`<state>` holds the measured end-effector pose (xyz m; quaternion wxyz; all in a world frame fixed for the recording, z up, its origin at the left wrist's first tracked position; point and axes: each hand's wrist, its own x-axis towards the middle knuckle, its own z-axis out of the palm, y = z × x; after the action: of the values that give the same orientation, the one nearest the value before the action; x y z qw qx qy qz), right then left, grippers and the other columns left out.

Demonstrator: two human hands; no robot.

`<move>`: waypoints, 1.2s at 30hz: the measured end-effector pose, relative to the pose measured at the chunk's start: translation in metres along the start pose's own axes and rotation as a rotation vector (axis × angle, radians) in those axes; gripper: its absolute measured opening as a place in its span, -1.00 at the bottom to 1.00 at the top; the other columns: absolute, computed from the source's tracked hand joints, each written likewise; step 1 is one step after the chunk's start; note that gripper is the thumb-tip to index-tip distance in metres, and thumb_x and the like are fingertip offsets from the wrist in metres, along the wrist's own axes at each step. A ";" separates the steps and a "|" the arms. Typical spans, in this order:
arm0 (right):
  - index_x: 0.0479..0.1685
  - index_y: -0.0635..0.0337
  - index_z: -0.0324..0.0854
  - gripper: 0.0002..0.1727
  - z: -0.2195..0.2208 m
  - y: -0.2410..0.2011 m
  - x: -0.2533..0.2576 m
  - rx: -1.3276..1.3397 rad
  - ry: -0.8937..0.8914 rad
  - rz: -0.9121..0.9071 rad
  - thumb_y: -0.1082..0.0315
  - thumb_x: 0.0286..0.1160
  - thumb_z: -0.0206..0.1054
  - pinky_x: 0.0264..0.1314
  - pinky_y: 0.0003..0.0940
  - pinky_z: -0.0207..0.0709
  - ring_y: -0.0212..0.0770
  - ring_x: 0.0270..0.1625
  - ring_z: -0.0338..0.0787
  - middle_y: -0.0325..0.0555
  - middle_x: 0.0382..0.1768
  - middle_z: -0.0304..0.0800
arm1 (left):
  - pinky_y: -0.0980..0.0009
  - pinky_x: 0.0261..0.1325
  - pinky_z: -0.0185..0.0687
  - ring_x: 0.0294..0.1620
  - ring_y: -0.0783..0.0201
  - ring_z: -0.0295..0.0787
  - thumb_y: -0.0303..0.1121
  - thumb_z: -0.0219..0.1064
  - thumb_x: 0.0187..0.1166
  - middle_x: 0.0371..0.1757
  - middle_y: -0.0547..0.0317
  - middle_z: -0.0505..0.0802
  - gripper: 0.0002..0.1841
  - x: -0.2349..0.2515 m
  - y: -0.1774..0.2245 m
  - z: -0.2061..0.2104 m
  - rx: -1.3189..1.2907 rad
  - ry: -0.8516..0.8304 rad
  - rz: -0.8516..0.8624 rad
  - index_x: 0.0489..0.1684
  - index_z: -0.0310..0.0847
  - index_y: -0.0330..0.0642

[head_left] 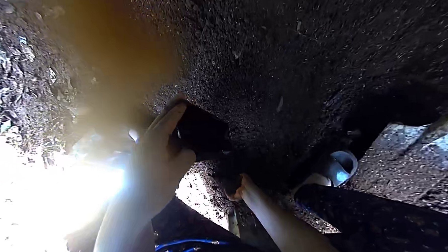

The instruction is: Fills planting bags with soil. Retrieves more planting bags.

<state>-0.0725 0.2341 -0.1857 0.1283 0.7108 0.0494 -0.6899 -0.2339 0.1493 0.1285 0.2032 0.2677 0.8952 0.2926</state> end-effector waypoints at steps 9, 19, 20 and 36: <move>0.51 0.00 0.39 -0.41 0.035 -0.057 -0.007 -0.114 -0.168 -0.086 -0.18 0.69 0.06 0.08 0.23 0.57 0.11 0.22 0.66 0.12 0.27 0.62 | 0.41 0.28 0.74 0.50 0.54 0.61 -0.38 0.33 0.31 0.81 0.48 0.40 -0.19 -0.007 -0.001 0.028 -0.171 -0.109 -0.037 0.77 0.37 0.23; 0.59 -0.04 0.25 -0.37 0.051 -0.116 -0.055 0.184 -0.251 -0.143 -0.24 0.75 -0.12 0.01 0.03 0.65 0.08 0.14 0.70 0.16 0.26 0.58 | 0.44 0.39 0.68 0.58 0.41 0.57 -0.50 0.36 0.28 0.77 0.06 0.46 -0.23 -0.033 -0.019 0.061 -0.289 -0.157 0.097 0.69 0.39 -0.25; 0.60 -0.06 0.25 -0.37 0.052 -0.115 -0.053 0.207 -0.258 -0.147 -0.24 0.74 -0.10 0.05 0.06 0.65 0.10 0.19 0.69 0.15 0.31 0.57 | 0.45 0.37 0.69 0.55 0.42 0.59 -0.52 0.38 0.28 0.77 0.05 0.46 -0.24 -0.034 -0.019 0.067 -0.310 -0.167 0.093 0.69 0.39 -0.27; 0.74 -0.11 0.04 -0.39 0.080 -0.169 -0.046 0.256 -0.513 -0.747 -0.09 0.80 -0.07 0.11 0.33 0.66 0.28 0.33 0.65 0.23 0.49 0.43 | 0.15 0.82 0.17 0.88 0.20 0.12 -0.54 0.31 0.52 0.93 0.06 0.11 -0.23 0.052 -0.096 0.160 -0.399 -0.301 -0.287 0.84 0.16 -0.21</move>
<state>-0.1935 0.3816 -0.1605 -0.2095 0.4610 0.1830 -0.8427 -0.2254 0.1812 -0.0627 0.4219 0.1336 0.8085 0.3880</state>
